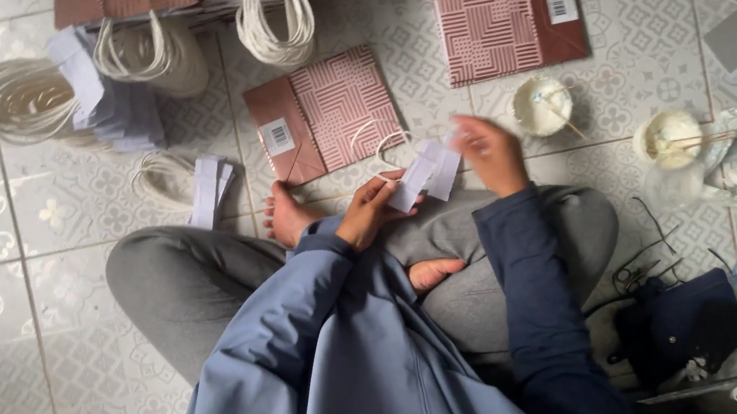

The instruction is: The person sits on the floor and assembles patterned paper gift bags by attaching white rope handles. They apply glue to small white paper tabs, press them onto the handles, and then attach the tabs to the inside of the bags. The person repeats this process for multiple bags, stacking the finished ones nearby.

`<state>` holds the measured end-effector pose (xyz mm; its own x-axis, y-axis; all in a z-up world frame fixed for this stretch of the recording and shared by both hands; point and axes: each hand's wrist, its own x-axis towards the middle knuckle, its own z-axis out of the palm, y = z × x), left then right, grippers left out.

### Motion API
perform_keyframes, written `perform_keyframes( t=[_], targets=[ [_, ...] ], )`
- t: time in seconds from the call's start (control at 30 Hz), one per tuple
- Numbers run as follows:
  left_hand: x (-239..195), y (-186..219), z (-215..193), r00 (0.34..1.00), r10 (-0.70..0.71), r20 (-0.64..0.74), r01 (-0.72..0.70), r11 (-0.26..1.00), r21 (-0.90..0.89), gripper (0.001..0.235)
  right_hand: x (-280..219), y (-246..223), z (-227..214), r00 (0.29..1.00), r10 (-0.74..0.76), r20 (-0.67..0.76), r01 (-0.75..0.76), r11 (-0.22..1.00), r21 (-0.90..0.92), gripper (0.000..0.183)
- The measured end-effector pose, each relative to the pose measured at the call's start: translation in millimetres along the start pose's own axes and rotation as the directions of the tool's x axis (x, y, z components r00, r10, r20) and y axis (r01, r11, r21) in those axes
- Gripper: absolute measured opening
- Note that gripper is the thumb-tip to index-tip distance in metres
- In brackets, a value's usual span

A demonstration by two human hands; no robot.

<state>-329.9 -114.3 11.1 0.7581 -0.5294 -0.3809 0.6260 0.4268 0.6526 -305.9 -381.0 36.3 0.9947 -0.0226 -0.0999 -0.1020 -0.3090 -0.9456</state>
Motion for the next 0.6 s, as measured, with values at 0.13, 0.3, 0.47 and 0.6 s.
perform_keyframes(
  t=[0.13, 0.3, 0.47, 0.6],
  targets=[
    [4, -1, -8, 0.996, -0.01, -0.088, 0.002, 0.997, -0.083, 0.031, -10, 58, -103, 0.813, -0.394, -0.429, 0.027, 0.762, -0.647, 0.032],
    [10, -7, -19, 0.995, 0.019, -0.101, -0.03, 0.994, -0.107, 0.028, -29, 124, -168, 0.873, 0.143, -0.467, -0.45, 0.608, -0.654, 0.055],
    [11, -7, -18, 0.979, 0.041, -0.198, -0.064, 0.992, -0.107, 0.026, -11, 74, -135, 0.848, 0.061, -0.527, -0.215, 0.948, -0.235, 0.029],
    [11, -1, -14, 0.981, 0.062, -0.185, -0.078, 0.994, -0.079, 0.026, 4, 54, -115, 0.901, -0.013, -0.433, -0.098, 0.968, -0.232, 0.031]
  ],
)
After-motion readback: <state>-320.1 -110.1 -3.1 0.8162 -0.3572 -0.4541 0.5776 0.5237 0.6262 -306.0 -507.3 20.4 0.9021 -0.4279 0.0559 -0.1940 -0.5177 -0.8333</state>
